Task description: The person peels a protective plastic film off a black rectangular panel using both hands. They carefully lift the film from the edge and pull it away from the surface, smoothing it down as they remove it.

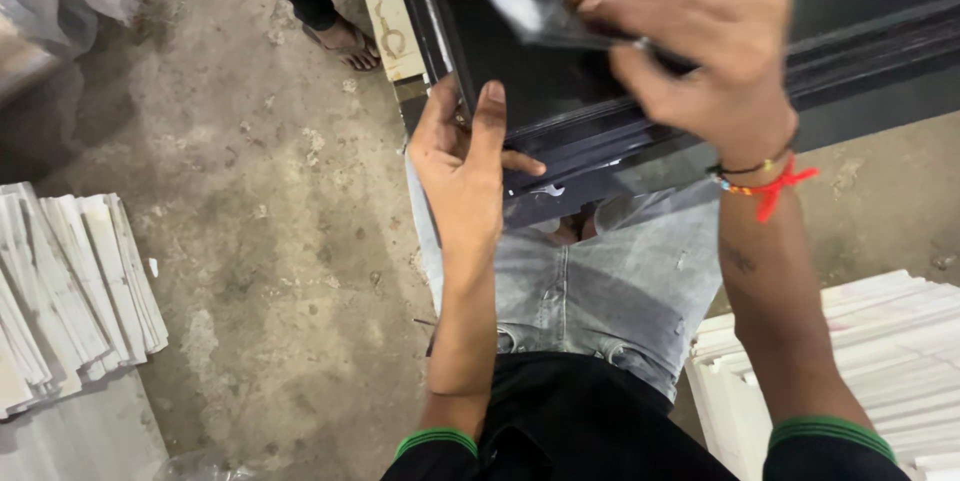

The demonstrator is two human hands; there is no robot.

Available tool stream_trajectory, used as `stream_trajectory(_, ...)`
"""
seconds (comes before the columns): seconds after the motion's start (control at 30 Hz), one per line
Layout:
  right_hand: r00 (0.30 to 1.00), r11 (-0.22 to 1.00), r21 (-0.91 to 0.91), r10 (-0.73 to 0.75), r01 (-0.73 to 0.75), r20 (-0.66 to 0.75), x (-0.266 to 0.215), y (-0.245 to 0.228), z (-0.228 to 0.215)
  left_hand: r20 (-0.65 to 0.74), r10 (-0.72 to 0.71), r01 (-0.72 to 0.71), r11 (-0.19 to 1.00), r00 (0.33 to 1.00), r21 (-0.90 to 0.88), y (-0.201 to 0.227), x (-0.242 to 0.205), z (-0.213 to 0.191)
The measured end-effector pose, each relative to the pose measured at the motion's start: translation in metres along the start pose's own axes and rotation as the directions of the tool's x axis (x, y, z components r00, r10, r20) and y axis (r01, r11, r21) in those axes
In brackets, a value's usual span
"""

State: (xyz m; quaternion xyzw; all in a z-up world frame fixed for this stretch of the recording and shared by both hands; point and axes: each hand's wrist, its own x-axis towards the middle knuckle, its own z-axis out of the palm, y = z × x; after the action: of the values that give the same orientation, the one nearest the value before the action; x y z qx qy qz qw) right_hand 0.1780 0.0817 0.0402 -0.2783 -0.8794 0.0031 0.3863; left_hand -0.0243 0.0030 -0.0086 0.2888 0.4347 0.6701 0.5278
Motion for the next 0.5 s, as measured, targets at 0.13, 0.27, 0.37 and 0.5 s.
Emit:
stream_trajectory(0.13, 0.956, 0.892, -0.444, -0.052, -0.086, -0.29, -0.007, -0.003, -0.01, -0.028, 0.034, -0.035, 0.999, 0.999, -0.039, 0.0, -0.002, 0.004)
stream_trajectory(0.27, 0.968, 0.954, -0.296, -0.024, -0.053, -0.25, 0.0, -0.002, -0.009, -0.092, 0.037, -0.033, 0.998, 0.995, 0.048, 0.003, 0.0, 0.012)
stream_trajectory(0.37, 0.997, 0.985, -0.155, -0.066, 0.07, 0.03, 0.017, -0.004, 0.004, -0.095, 0.012, -0.004, 0.997, 0.995, 0.083, 0.005, 0.0, 0.014)
stream_trajectory(0.5, 0.967, 0.993, 0.112, -0.052, 0.024, 0.251, 0.045, 0.004, 0.023, -0.023, -0.012, 0.012, 1.0, 1.0, 0.003, 0.008, -0.002, 0.009)
